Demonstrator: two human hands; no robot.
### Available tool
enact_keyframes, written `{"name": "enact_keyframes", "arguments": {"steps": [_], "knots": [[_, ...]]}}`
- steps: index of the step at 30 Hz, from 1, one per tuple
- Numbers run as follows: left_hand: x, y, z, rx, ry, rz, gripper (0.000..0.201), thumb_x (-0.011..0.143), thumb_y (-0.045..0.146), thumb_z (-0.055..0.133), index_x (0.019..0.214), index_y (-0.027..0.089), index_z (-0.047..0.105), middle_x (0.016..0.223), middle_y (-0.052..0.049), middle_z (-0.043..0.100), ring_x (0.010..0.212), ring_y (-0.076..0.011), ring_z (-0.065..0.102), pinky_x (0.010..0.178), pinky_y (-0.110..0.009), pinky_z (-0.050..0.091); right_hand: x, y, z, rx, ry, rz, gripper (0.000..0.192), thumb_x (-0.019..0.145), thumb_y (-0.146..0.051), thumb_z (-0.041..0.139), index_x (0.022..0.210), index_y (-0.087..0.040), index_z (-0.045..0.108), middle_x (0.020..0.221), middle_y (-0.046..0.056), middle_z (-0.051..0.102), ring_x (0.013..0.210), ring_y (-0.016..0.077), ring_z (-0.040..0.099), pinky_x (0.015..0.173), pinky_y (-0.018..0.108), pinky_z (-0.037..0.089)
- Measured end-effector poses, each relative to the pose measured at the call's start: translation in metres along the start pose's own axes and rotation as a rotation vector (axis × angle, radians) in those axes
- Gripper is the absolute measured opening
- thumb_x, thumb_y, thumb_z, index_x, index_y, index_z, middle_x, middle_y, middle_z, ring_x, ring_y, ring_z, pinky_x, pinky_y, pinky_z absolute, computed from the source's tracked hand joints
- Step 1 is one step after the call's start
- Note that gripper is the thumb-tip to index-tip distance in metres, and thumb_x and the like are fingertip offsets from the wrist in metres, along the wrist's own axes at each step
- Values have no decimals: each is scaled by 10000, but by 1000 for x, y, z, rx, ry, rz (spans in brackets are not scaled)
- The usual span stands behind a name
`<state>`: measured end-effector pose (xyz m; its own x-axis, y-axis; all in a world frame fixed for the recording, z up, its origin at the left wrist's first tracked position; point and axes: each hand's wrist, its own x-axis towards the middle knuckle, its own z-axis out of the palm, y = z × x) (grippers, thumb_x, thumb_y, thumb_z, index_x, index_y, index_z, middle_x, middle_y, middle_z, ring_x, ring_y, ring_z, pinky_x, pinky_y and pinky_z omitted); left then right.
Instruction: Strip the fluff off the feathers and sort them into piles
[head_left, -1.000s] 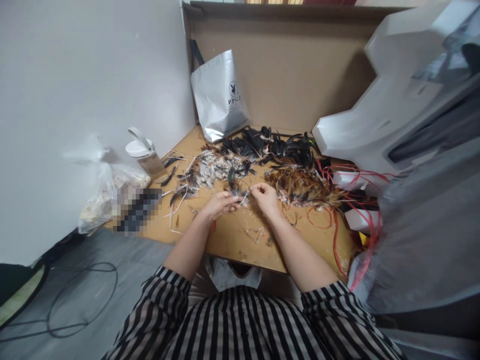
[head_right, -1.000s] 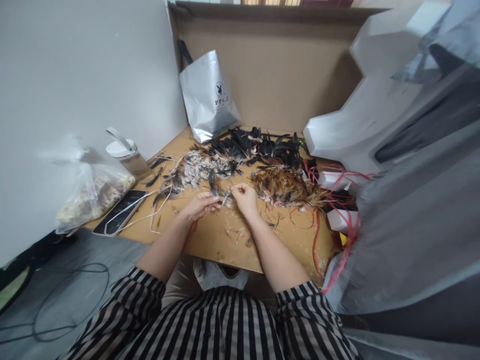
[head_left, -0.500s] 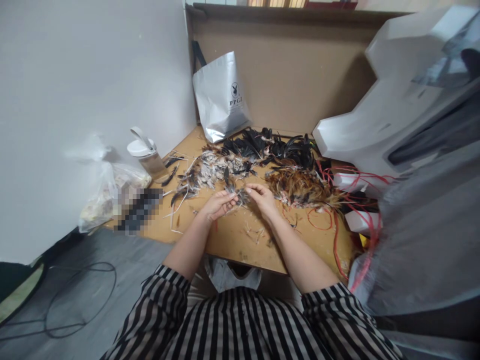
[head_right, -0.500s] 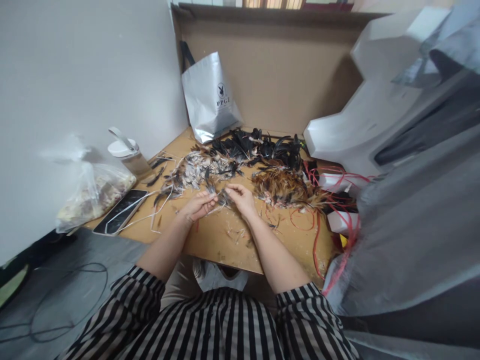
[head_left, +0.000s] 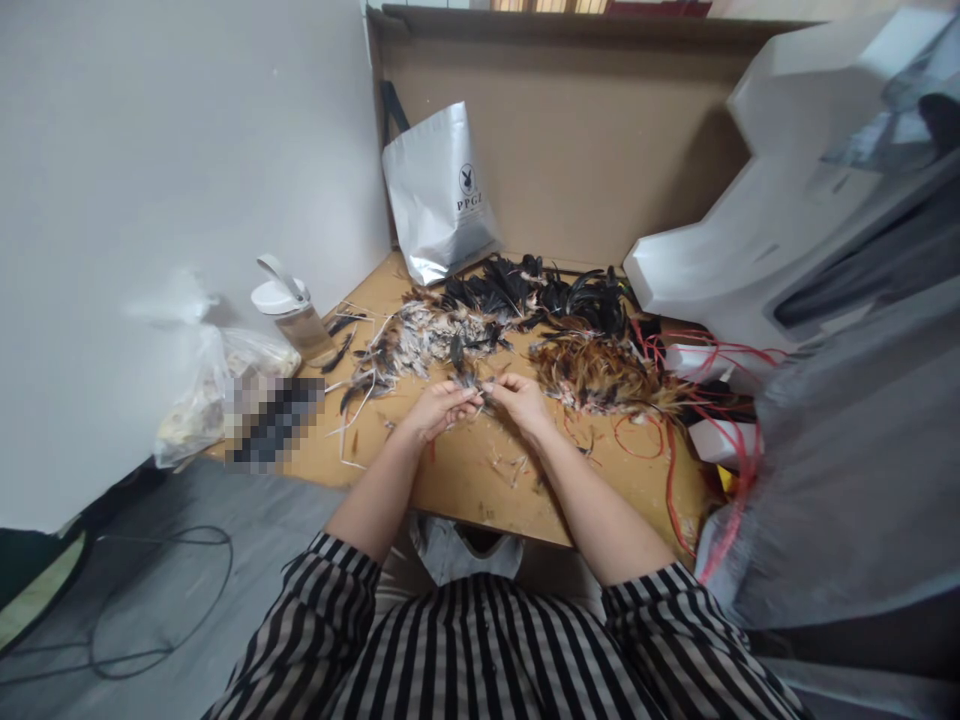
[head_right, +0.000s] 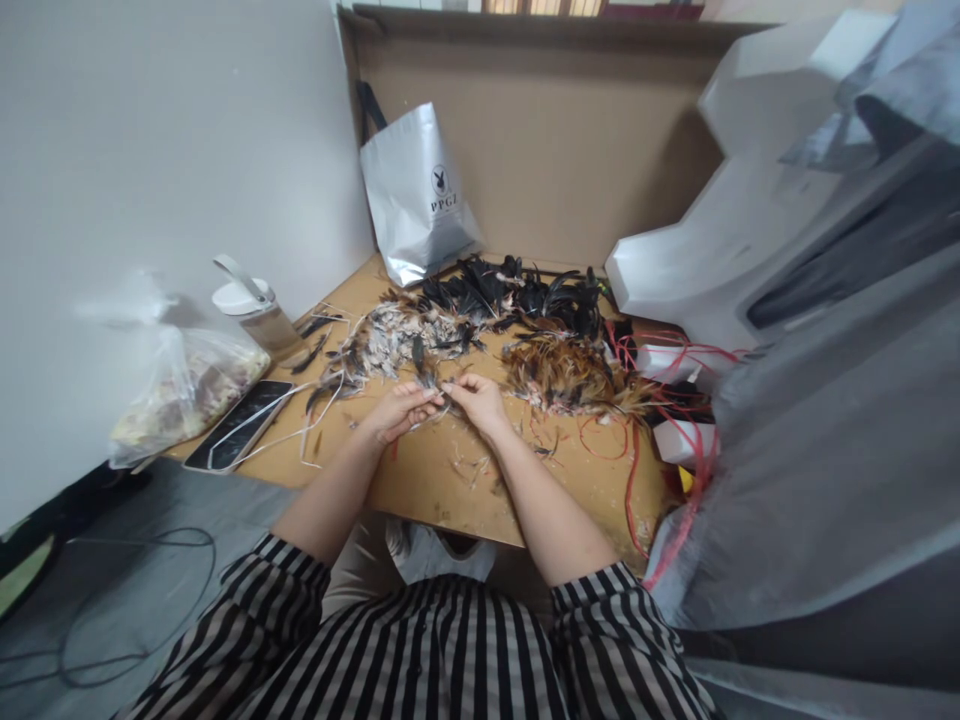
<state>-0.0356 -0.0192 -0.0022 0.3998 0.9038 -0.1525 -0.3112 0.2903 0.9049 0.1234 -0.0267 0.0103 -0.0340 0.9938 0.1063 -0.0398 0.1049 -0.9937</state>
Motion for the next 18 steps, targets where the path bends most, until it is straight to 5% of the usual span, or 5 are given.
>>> {"name": "enact_keyframes", "arguments": {"steps": [18], "knots": [[0, -1, 4, 226, -2, 16, 243, 595, 311, 670, 670, 90, 600, 560, -40, 604, 470, -75, 535, 450, -170, 363, 2, 2, 8, -189, 41, -89, 243, 611, -381, 601, 582, -150, 531, 509, -30, 497, 460, 75, 397, 464, 197, 318]]}}
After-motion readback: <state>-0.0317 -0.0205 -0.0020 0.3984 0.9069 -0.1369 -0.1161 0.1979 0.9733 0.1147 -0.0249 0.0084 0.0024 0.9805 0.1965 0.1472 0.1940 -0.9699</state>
